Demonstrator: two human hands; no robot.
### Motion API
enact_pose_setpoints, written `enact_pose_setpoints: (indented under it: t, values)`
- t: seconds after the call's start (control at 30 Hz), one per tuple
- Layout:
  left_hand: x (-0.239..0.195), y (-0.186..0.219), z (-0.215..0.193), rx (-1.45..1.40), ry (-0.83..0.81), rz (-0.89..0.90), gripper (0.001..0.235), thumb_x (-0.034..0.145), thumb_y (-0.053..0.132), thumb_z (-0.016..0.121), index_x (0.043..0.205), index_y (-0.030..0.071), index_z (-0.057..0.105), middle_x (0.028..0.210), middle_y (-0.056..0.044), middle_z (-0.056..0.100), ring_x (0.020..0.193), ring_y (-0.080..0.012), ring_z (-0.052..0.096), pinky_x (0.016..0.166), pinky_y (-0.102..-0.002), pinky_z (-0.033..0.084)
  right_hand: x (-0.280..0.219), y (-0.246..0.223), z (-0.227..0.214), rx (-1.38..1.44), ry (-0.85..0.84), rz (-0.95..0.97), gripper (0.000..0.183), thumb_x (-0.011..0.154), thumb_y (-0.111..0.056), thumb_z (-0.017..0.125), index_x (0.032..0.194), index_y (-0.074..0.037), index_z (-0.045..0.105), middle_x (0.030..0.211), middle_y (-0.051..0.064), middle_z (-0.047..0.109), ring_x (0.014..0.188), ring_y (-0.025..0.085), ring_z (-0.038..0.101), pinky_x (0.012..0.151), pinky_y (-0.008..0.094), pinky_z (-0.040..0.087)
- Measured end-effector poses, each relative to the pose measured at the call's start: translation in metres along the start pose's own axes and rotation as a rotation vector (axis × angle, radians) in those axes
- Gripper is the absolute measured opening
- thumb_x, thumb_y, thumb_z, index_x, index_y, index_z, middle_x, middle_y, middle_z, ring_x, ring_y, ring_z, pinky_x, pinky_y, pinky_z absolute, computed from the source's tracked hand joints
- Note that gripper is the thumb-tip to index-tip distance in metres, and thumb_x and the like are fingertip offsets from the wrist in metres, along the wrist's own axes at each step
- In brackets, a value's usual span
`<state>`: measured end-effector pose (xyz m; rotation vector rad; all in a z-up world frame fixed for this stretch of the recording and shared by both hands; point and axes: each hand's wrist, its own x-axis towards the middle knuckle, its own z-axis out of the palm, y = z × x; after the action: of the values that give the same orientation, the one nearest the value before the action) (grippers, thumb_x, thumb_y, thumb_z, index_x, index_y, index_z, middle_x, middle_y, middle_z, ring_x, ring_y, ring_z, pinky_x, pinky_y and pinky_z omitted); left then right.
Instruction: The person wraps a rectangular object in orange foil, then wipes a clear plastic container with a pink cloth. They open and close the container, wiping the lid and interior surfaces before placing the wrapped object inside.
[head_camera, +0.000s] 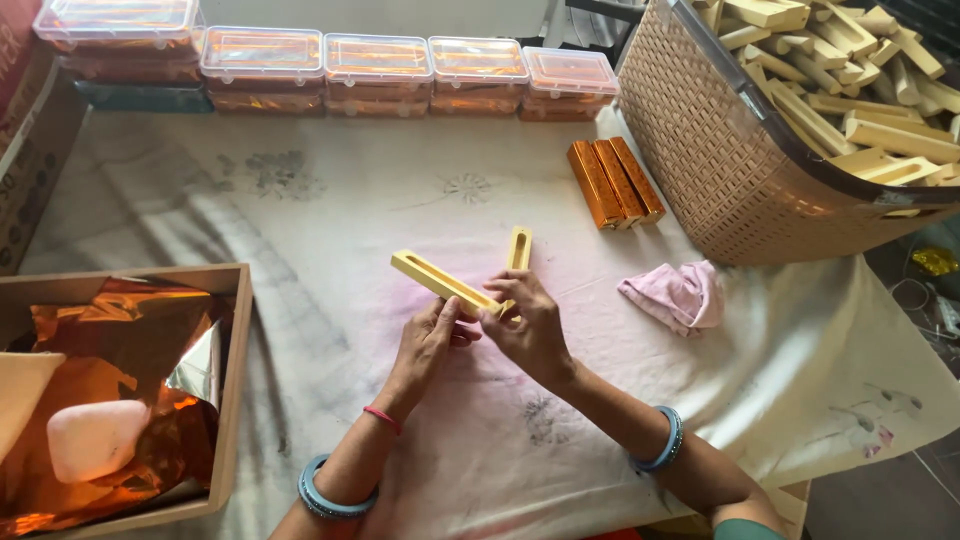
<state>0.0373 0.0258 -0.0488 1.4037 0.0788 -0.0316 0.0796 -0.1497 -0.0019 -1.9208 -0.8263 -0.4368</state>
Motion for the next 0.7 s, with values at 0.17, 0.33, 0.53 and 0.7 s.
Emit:
enact_pose_setpoints:
  t: [0.17, 0.33, 0.53, 0.7]
  values:
    - [-0.007, 0.014, 0.006, 0.041, -0.024, 0.006, 0.045, 0.106, 0.037, 0.047, 0.132, 0.003, 0.061, 0.106, -0.009, 0.075, 0.086, -0.0157, 0.076, 0.074, -0.028, 0.062, 0.003, 0.014, -0.023, -0.216, -0.038, -0.031, 0.037, 0.084, -0.005, 0.070, 0.120, 0.003, 0.068, 0.124, 0.020, 0.064, 0.089, 0.020, 0.070, 0.069, 0.030, 0.065]
    - [-0.004, 0.006, 0.004, 0.055, -0.003, -0.017, 0.047, 0.104, 0.033, 0.050, 0.143, 0.007, 0.055, 0.106, -0.008, 0.074, 0.085, -0.0149, 0.075, 0.074, -0.028, 0.061, 0.010, 0.037, -0.039, -0.679, -0.181, -0.029, 0.032, 0.090, -0.018, 0.071, 0.121, -0.011, 0.070, 0.124, 0.006, 0.069, 0.105, 0.021, 0.071, 0.085, 0.037, 0.064]
    - [-0.004, 0.005, 0.006, 0.160, -0.087, 0.015, 0.038, 0.103, 0.027, 0.056, 0.133, 0.006, 0.066, 0.098, -0.007, 0.074, 0.086, -0.0132, 0.076, 0.076, -0.028, 0.064, 0.040, 0.019, -0.003, -0.885, -0.399, 0.168, 0.095, 0.079, -0.055, 0.084, 0.149, 0.000, 0.051, 0.125, 0.031, 0.056, 0.100, 0.040, 0.062, 0.072, 0.053, 0.060]
    - [-0.005, -0.001, 0.004, 0.193, -0.073, 0.094, 0.032, 0.101, 0.021, 0.061, 0.126, 0.002, 0.067, 0.098, -0.007, 0.075, 0.087, -0.0139, 0.077, 0.076, -0.029, 0.063, 0.031, 0.052, 0.008, -0.896, -0.434, 0.101, 0.071, 0.082, -0.017, 0.079, 0.146, -0.003, 0.053, 0.116, 0.023, 0.059, 0.095, 0.028, 0.063, 0.075, 0.036, 0.062]
